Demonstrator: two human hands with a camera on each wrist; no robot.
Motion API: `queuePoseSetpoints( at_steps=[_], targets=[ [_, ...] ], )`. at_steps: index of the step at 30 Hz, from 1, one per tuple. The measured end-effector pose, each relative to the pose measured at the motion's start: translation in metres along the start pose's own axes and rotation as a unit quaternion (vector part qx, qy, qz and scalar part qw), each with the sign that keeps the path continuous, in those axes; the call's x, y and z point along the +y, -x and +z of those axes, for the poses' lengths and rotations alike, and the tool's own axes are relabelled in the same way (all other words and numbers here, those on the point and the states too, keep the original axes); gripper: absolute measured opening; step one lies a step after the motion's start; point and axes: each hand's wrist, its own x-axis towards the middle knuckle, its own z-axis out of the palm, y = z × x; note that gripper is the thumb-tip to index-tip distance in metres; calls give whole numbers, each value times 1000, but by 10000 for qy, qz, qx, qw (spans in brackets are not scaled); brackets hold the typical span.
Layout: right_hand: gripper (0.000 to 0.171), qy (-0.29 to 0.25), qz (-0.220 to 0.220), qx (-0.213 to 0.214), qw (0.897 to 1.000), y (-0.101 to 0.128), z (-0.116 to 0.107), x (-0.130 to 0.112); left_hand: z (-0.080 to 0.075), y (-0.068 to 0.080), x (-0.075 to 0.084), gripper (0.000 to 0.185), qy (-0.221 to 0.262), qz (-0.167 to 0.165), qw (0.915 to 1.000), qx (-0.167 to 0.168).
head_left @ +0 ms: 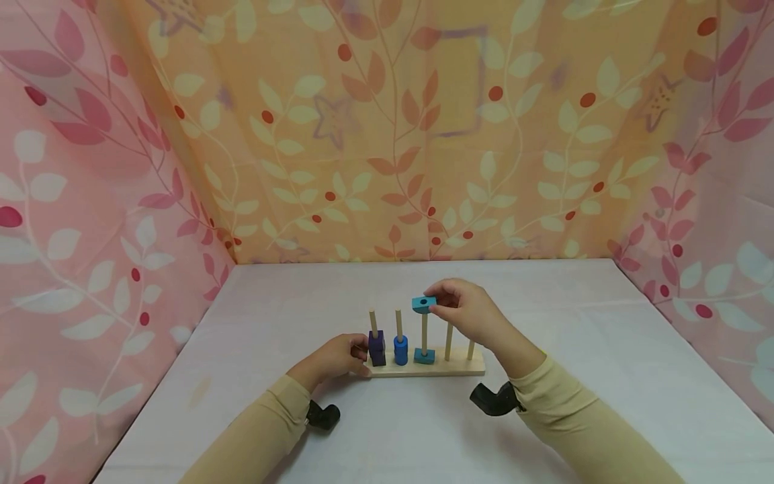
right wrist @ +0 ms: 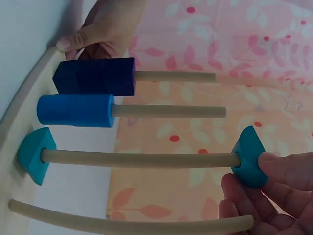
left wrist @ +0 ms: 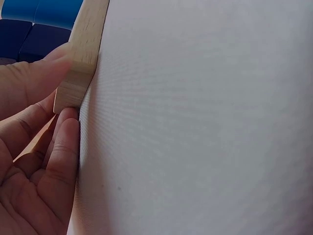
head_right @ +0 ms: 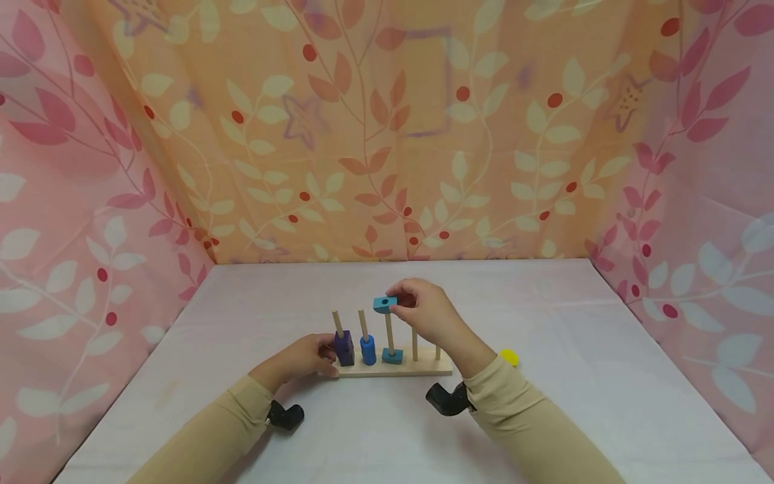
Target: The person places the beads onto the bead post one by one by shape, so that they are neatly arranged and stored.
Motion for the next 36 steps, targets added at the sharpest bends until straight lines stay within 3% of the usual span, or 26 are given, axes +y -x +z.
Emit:
queuePoseSetpoints(
  at_steps=[4,12,16,22,29,36],
  targets=[
    [21,-2,162,106,9998,2,7,4,0,0,0,40,8,6,10000,0],
    [49,-970,370,622,9926,8,29,22,0,0,-1,40,16,-25,10000,-2],
    [54,-1364,618,787,9856,12,40,31,-1,1,1,40,-12,-2,10000,10],
    [45,-1547,1024,969,9778,18,54,44,0,2,2,39,-11,-1,10000,6],
    [25,-1158,1228,1079,9797,21,70,66,0,2,1,39,10,-19,10000,31],
    [22,-1078,1363,1030,9794,26,80,78,0,0,-1,39,-8,17,10000,22]
  ],
)
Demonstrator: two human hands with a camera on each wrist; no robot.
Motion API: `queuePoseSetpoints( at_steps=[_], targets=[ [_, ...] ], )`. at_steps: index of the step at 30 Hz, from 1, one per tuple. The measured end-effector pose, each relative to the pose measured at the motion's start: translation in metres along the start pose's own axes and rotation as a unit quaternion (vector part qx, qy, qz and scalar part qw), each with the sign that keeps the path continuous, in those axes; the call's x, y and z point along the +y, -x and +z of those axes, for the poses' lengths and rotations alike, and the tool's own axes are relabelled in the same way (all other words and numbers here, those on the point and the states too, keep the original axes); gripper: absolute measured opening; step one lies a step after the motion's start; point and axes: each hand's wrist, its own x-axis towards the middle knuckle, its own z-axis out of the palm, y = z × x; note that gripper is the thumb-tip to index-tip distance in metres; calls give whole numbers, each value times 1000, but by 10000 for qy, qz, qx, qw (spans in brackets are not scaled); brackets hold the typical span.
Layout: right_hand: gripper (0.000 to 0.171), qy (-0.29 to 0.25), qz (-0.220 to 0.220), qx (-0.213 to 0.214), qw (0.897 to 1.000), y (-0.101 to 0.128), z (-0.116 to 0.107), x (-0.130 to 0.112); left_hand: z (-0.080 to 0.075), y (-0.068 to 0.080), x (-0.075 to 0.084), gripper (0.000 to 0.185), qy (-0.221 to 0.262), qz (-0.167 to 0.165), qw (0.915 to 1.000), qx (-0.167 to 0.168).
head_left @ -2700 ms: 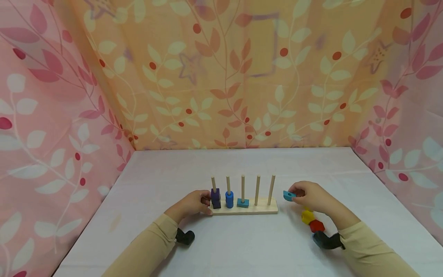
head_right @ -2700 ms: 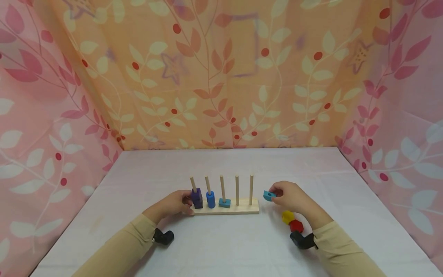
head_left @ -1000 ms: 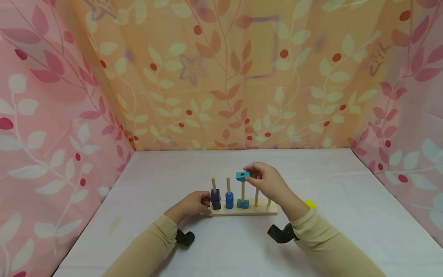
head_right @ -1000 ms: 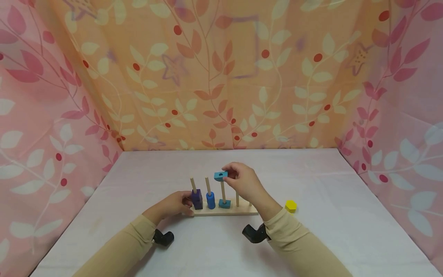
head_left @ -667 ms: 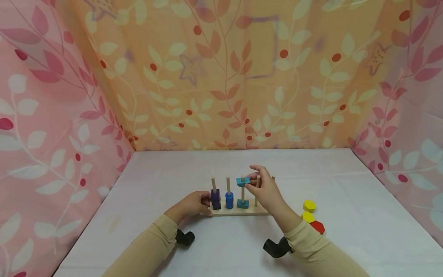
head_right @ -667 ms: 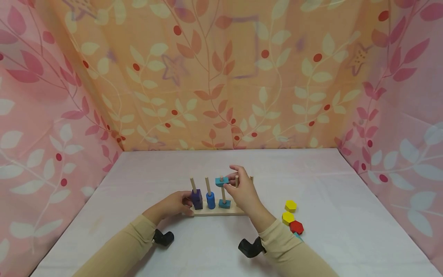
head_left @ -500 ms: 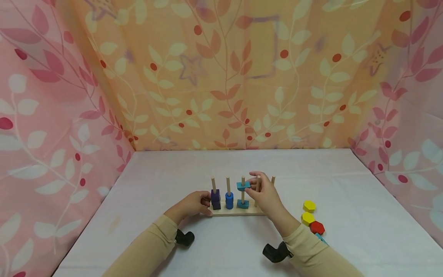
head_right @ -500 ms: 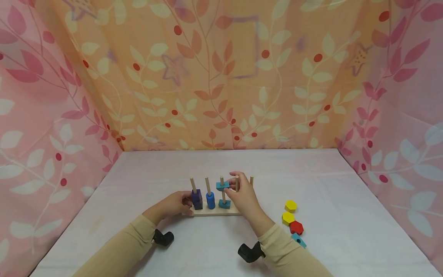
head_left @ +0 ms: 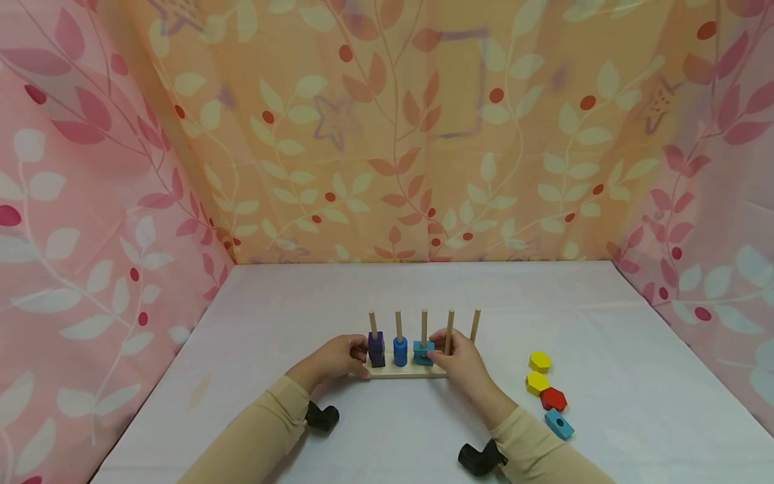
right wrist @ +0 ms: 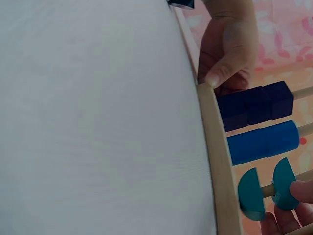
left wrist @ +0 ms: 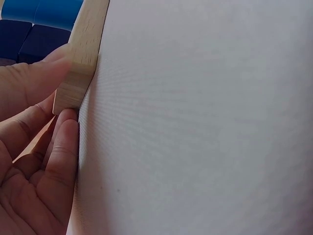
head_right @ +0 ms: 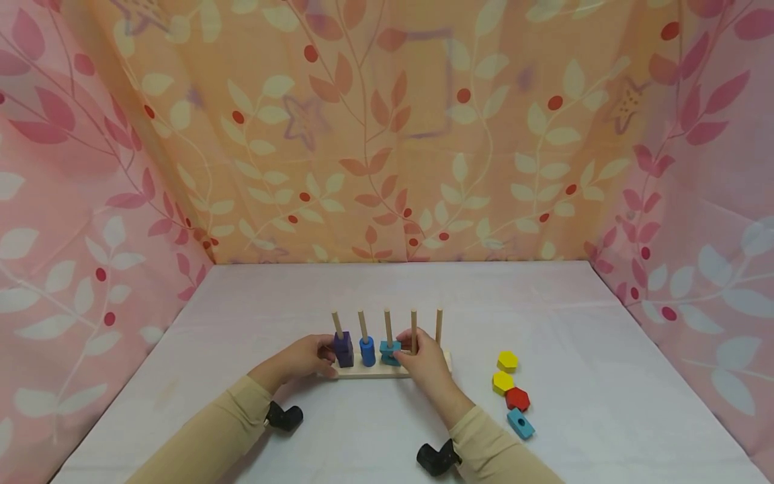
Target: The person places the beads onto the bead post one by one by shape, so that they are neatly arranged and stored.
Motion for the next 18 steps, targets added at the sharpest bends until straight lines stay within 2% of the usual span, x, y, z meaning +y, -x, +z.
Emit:
queuePoseSetpoints(
  at_steps=[7,11,18],
  targets=[
    [25,-134,-181,-33,9997,3,0,5,0,0,1,38,-38,62,10000,3],
    [29,47,-456,-40,9989,3,0,7,0,1,3,38,-69,53,10000,20],
    [36,238,-245,-40,9994,0,3,9,0,4,5,39,-163,-38,9999,34]
  ],
)
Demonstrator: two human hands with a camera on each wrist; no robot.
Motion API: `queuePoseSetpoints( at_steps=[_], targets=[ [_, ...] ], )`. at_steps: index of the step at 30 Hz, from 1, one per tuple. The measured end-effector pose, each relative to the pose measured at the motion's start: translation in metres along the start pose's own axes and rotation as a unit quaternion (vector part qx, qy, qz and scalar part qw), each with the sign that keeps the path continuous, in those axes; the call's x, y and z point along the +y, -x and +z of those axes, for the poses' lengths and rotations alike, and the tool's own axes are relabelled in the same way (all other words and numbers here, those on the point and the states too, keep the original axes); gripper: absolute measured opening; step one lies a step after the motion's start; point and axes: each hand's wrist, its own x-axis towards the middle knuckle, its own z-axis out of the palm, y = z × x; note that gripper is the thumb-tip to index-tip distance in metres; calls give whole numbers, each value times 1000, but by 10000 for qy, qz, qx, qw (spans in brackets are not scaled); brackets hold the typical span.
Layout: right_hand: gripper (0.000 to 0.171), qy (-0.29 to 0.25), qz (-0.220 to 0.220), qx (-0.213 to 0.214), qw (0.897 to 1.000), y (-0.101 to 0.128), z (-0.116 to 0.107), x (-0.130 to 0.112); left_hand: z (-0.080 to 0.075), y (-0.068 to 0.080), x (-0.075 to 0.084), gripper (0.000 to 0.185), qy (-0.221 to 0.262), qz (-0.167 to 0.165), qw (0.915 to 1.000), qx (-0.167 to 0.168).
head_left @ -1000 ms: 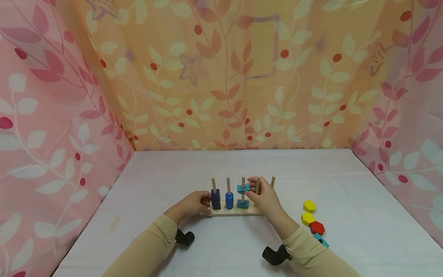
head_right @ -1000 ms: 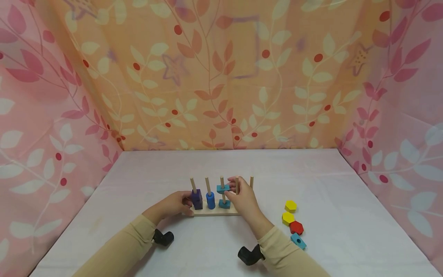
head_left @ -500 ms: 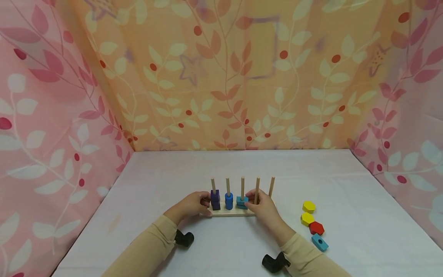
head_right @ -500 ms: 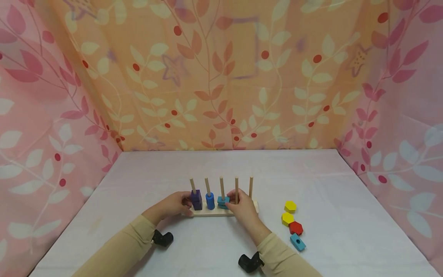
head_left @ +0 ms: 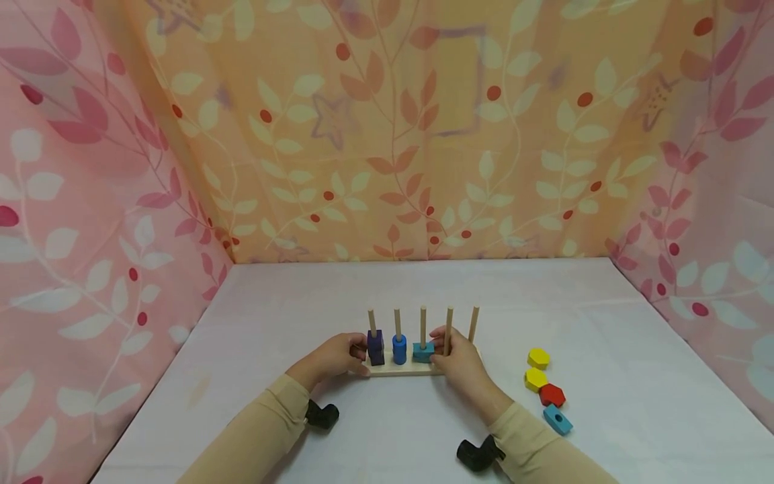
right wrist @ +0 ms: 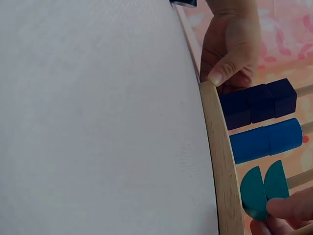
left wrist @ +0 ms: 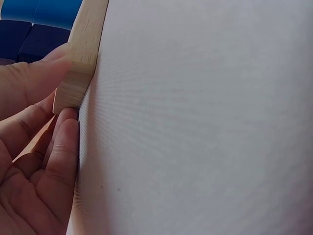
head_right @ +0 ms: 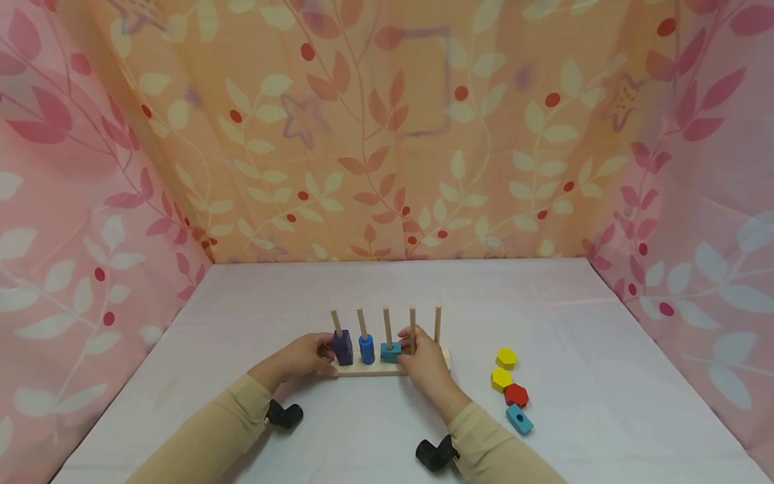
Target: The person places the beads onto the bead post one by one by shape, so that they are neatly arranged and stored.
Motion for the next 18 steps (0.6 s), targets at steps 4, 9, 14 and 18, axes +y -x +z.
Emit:
queuePoseSetpoints(
  at_steps=[4,9,14,18],
  targets=[
    [42,170,114,-194,9996,2,-4,-3,0,1,-2,39,-14,-135,9999,-16],
    [55,467,12,-610,9970,11,-23,-10,0,1,-2,39,5,-122,9999,-30],
    [51,506,-144,-1043,9932,21,-58,-20,-1,-3,-1,39,-11,-89,10000,-27],
    [36,752,-315,-1174,9897,30,-94,-24,-1,-5,-2,40,-26,-73,10000,-63]
  ],
)
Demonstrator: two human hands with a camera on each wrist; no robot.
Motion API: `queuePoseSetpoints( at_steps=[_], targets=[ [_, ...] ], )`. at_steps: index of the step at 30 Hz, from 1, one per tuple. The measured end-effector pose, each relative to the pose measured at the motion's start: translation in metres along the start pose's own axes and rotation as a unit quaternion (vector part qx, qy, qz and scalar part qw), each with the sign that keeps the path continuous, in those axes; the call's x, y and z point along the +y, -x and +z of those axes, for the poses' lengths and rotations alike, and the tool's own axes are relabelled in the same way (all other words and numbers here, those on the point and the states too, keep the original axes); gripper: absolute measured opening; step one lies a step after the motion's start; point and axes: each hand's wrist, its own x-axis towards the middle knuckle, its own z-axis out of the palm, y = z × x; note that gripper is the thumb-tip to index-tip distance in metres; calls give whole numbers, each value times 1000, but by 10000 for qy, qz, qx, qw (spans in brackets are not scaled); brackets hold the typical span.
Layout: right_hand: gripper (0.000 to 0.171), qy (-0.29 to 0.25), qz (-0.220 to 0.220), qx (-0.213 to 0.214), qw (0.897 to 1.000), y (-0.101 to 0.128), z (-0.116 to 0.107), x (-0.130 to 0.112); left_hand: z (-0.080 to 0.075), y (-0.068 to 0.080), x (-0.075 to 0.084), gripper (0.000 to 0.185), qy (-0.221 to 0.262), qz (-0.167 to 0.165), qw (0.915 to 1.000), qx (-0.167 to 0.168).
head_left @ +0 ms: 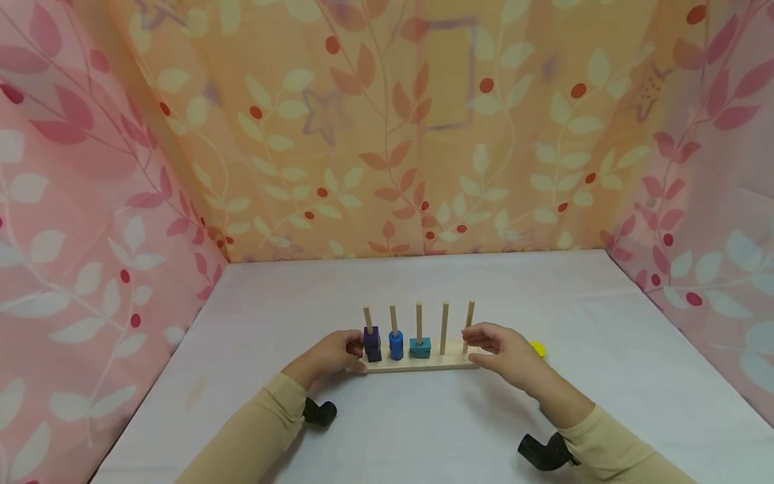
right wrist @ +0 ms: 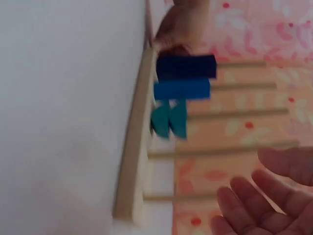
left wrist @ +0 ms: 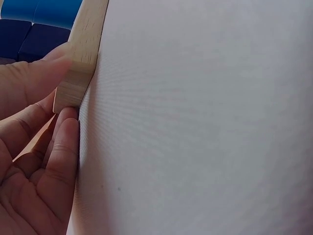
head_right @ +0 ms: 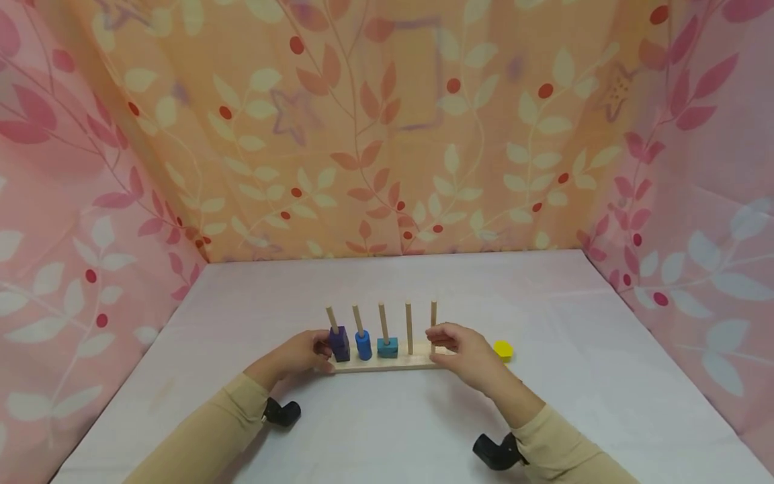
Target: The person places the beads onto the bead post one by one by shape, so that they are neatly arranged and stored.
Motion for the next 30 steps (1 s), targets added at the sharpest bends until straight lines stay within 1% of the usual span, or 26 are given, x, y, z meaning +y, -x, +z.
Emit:
queuePoseSetpoints(
  at_steps=[1,3,6,8,13,17,22,26,30],
  targets=[
    [33,64,-6,-44,10000,4,-8,1,0,0,0,40,-7,11,10000,-5],
    [30,180,127,-130,9997,10,-24,6,1,0,0,39,-1,41,10000,4],
    [32,232,456,-343,9981,20,-46,16,1,1,1,38,-1,11,10000,26],
    [33,225,674,-475,9963,26,-57,26,2,1,0,39,0,-20,10000,45],
    [29,318,930,-864,9914,45,-76,49,2,1,0,40,13,-81,10000,44],
    [27,414,1131,-1110,9865,56,-83,64,0,2,0,39,34,-89,9999,39],
    [28,476,1192,-1295,9832,67,-87,81,0,1,0,39,57,-61,10000,16],
    [30,407,1192,-1389,9823,74,-86,87,0,1,0,39,80,11,10000,-10],
    [34,407,1142,-1456,9819,78,-81,90,1,0,1,40,81,13,10000,-7]
  ],
)
